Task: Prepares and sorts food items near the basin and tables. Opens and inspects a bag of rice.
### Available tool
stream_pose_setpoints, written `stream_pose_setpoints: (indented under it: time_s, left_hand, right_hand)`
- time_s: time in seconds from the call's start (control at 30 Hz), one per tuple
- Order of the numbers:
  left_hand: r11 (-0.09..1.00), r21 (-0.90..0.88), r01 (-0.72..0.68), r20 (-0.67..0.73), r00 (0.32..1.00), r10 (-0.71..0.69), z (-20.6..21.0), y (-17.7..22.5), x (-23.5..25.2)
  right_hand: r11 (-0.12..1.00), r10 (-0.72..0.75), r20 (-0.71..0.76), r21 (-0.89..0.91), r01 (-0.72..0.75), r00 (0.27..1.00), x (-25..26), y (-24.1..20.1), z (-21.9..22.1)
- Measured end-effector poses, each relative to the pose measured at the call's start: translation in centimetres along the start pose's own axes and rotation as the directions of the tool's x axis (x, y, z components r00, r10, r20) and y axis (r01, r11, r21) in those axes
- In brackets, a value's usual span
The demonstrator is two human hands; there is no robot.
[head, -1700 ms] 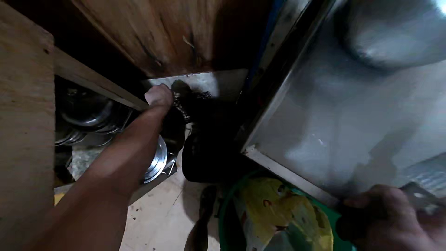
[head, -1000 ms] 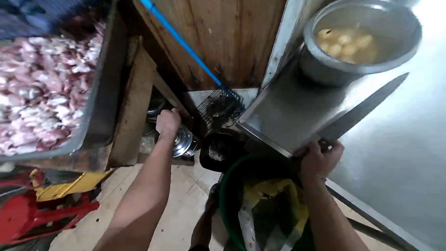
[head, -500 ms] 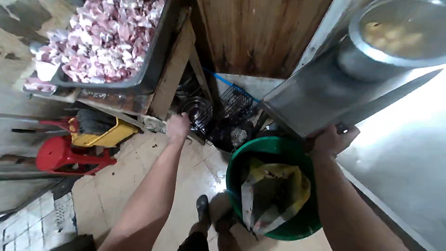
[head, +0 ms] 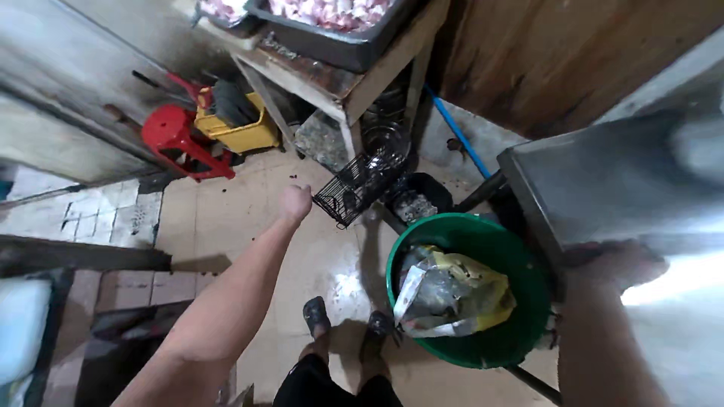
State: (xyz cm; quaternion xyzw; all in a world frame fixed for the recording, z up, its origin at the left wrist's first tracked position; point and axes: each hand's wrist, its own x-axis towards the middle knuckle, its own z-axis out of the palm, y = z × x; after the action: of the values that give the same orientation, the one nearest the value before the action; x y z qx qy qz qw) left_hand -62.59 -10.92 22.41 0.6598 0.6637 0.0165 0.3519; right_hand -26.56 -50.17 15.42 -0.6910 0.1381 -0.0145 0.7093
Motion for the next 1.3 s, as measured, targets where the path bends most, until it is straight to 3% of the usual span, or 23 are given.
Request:
stream_pose_setpoints:
  time_s: [0.17,0.3,0.43,0.53,0.63,0.77,0.87,1.07,1.2,1.3]
  left_hand:
    - [0.998,-0.020,0.060,-0.043,0.997,-0.061,-4.2,-6.7,-1.9]
    - [0.995,-0.010,0.098,-0.057,0.994,-0.098,-7.4,-11.0,-3.7]
    - [0.997,-0.014,0.080,-0.057,0.995,-0.081,-10.0,-14.0,-4.9]
    - [0.997,0.027,0.076,-0.049,0.996,-0.074,-12.0,-15.6,-5.4]
    - [0.995,0.074,0.072,-0.048,0.996,-0.069,-13.5,-16.8,-5.8]
    - [0.994,0.090,0.062,-0.039,0.998,-0.058,-15.0,-18.3,-6.2]
    - [0.996,0.072,0.055,-0.037,0.998,-0.052,-16.0,-19.7,-6.4]
    - [0.997,0.023,0.078,-0.051,0.996,-0.077,-18.0,-22.3,-6.7]
    - [0.997,0.003,0.075,-0.052,0.996,-0.074,-19.4,-23.9,-6.2]
    - [0.997,0.027,0.065,-0.045,0.997,-0.064,-20.3,-24.7,-5.8]
  right_hand:
    - [0.971,-0.204,0.223,-0.078,0.226,0.953,-11.6,0.2,-7.5]
    - [0.930,-0.041,0.543,-0.287,0.232,0.839,-21.7,1.9,-14.6]
    - [0.745,0.179,0.761,-0.519,0.419,0.623,-28.8,1.9,-17.6]
    - [0.496,0.389,0.787,-0.618,0.610,0.480,-33.6,-1.3,-15.1]
    - [0.275,0.548,0.747,-0.585,0.763,0.376,-37.1,-5.0,-10.3]
    - [0.016,0.677,0.671,-0.424,0.905,0.303,-41.7,-9.0,-2.7]
    - [-0.085,0.700,0.650,-0.336,0.938,0.296,-45.0,-10.7,1.4]
    - [-0.133,0.741,0.614,-0.266,0.955,0.274,-48.9,-11.6,3.7]
    - [-0.041,0.770,0.598,-0.300,0.953,0.222,-48.5,-10.3,2.6]
    - [0.003,0.783,0.581,-0.361,0.933,0.222,-47.4,-9.0,1.3]
